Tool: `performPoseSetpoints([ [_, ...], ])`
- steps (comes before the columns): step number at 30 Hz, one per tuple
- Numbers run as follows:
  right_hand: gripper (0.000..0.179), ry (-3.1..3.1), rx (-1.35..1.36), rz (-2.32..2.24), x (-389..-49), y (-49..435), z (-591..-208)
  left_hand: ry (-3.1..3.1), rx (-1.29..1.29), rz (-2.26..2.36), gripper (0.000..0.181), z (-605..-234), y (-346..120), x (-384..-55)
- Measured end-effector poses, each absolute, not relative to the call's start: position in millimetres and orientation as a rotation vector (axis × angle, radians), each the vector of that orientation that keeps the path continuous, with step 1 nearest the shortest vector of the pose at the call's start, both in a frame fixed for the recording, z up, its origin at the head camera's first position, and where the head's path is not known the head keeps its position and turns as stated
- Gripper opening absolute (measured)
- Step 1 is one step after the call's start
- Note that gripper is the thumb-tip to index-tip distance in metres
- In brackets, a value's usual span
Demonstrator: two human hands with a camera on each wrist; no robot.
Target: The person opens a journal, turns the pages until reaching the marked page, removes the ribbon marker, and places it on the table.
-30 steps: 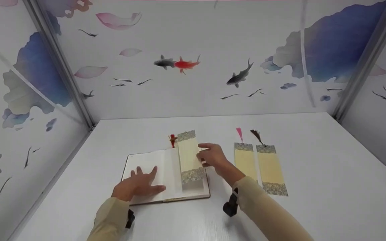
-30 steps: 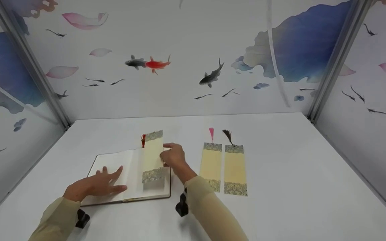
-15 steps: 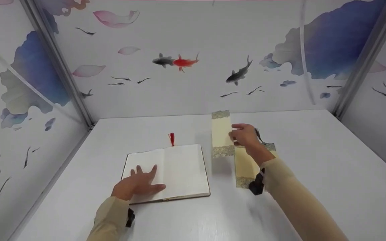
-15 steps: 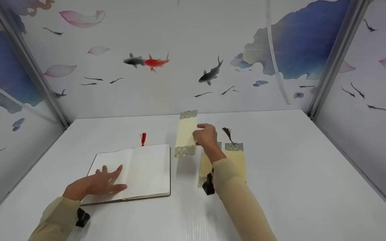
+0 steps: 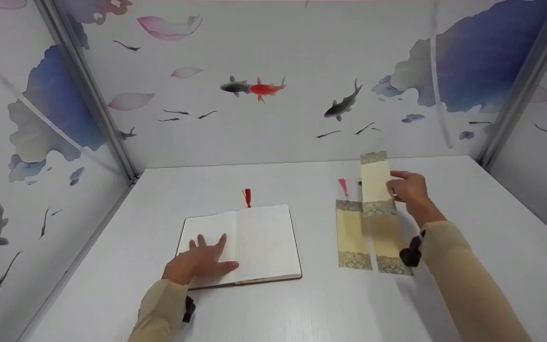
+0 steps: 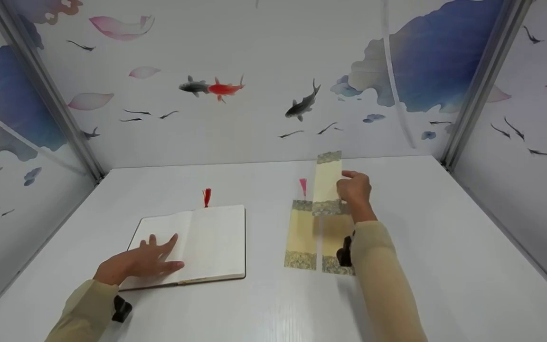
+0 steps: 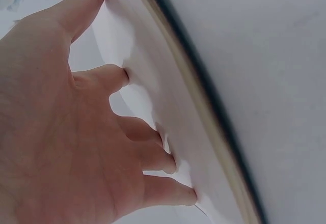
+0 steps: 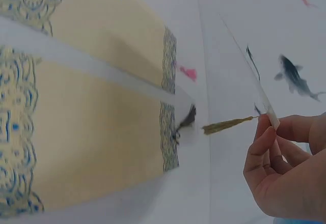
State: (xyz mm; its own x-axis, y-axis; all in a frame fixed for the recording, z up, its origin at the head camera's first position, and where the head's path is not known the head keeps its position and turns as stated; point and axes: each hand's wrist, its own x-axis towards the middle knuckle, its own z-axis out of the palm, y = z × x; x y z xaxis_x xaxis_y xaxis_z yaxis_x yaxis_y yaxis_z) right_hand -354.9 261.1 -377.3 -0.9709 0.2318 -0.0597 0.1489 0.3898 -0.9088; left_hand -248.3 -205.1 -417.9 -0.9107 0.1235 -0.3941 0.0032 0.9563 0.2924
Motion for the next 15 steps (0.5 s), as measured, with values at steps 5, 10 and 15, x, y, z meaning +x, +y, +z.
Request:
performPoseSetpoints([
  [5, 0.056, -2.604, -0.386, 1.618, -351, 302, -384, 2.69, 0.095, 0.405, 0.094, -419, -205, -247],
  [10, 0.06, -2.746, -0.373, 1.563, -341, 337, -396, 2.693, 0.088, 0.413, 0.094, -420, -205, -246],
  [15, 0.066, -2.964, -0.323, 1.537, -330, 367, -406, 2.692, 0.092, 0.397, 0.093, -421, -205, -248],
])
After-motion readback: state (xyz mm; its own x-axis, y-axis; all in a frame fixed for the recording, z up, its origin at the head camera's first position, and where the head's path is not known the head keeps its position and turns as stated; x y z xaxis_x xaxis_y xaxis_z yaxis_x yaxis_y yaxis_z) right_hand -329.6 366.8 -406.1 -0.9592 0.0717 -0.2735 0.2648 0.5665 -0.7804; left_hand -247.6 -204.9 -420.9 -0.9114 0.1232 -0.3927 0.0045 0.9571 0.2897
